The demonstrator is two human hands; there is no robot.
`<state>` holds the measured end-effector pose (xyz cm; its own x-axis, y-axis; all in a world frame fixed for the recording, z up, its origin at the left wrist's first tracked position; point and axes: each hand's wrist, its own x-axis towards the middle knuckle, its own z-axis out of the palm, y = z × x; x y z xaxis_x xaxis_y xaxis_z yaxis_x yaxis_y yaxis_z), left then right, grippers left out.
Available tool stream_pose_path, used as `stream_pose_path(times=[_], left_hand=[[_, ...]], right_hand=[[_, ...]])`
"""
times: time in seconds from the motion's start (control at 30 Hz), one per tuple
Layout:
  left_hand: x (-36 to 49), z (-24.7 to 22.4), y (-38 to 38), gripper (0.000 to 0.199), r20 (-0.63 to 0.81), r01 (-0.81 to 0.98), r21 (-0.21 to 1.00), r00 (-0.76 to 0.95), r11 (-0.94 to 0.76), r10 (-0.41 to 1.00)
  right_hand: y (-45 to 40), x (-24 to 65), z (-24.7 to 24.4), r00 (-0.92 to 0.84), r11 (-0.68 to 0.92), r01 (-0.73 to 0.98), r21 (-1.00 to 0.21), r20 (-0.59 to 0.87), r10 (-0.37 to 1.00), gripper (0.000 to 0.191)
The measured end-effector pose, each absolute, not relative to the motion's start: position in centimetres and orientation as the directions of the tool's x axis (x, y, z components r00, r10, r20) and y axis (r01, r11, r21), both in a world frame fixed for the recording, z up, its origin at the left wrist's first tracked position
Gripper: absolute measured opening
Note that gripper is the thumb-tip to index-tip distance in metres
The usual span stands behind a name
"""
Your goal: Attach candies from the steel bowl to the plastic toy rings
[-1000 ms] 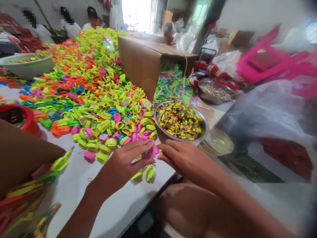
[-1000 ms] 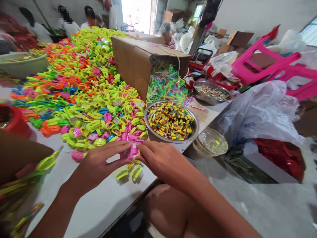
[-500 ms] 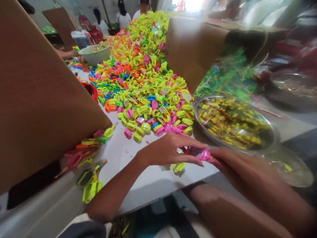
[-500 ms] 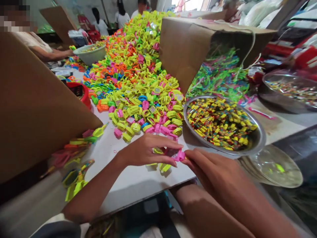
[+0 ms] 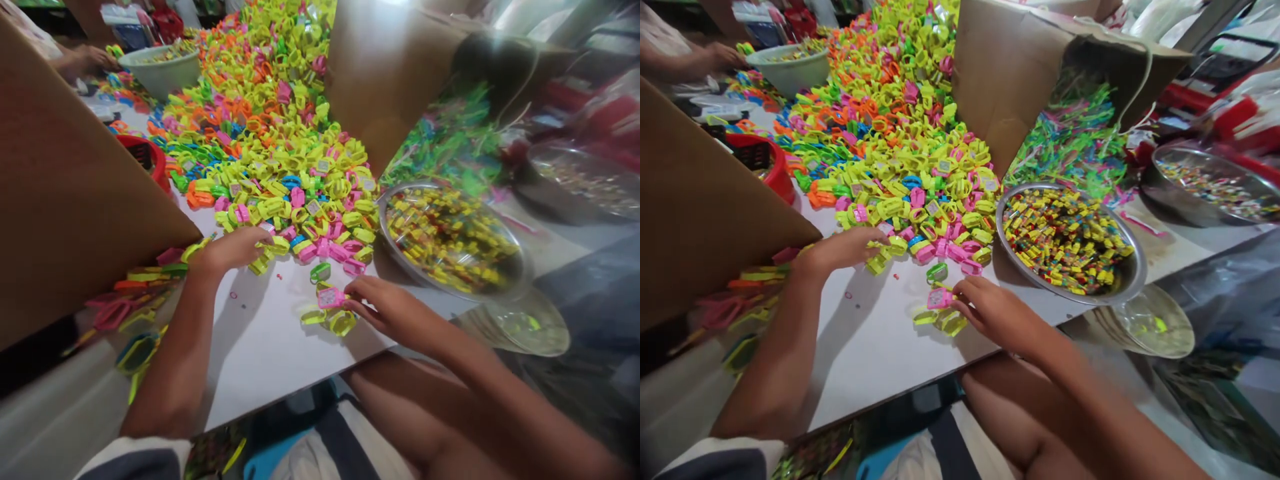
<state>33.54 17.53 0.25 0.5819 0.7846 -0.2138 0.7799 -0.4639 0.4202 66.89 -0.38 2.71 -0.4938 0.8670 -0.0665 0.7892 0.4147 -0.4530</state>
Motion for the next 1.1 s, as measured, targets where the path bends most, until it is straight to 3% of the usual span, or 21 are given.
stream_pose_path(times=[0.2,0.33,0.4,0.47,0.57,0.63,0.73,0.9,1.1], left_hand=[[33.9,-2.4,18.9,0.032,-0.266,0.763,0.458,0.607,-0.456,0.749],[33.1,-2.0,19.0,0.027,-0.239,0.731,0.505,0.629,-0.458,0.74],[32.6,-1.7,18.7,0.036,-0.197,0.709,0.528,0.637,-0.467,0.745],[32.3,-1.3,18.3,0.047,-0.094,0.684,0.532,0.633,-0.499,0.768],[33.2,0.1,17.4,0.055,0.095,0.599,0.573,0.63,-0.559,0.771],[34.6,1.5,16.6,0.052,0.141,0.505,0.665,0.638,-0.55,0.757],[37.6,3.5,14.8,0.043,0.123,0.389,0.781,0.671,-0.488,0.731],[41.5,4.2,11.8,0.035,0.119,0.257,0.851,0.755,-0.459,0.644],[43.2,4.4,10.1,0.031,0.192,0.133,0.903,0.727,-0.409,0.659]], right_hand=[[2.1,65.0,0.2,-0.563,0.482,0.745,-0.461,-0.048,0.825,0.025],[2.4,66.4,1.1,-0.541,0.463,0.743,-0.483,-0.026,0.841,0.024],[2.6,68.7,2.5,-0.416,0.38,0.788,-0.485,0.036,0.909,0.025],[2.8,71.9,4.0,-0.171,0.216,0.866,-0.451,0.141,0.975,0.026],[2.6,76.7,5.4,0.151,-0.086,0.948,-0.305,0.196,0.969,0.027],[2.1,78.9,5.1,0.205,-0.177,0.961,-0.214,0.115,0.972,0.026],[1.9,80.1,3.6,0.165,-0.167,0.97,-0.176,-0.025,0.986,0.023],[3.8,79.4,2.2,0.135,-0.161,0.978,-0.137,-0.178,0.975,0.026],[5.9,79.2,2.3,0.145,-0.168,0.984,-0.057,-0.287,0.947,0.027]])
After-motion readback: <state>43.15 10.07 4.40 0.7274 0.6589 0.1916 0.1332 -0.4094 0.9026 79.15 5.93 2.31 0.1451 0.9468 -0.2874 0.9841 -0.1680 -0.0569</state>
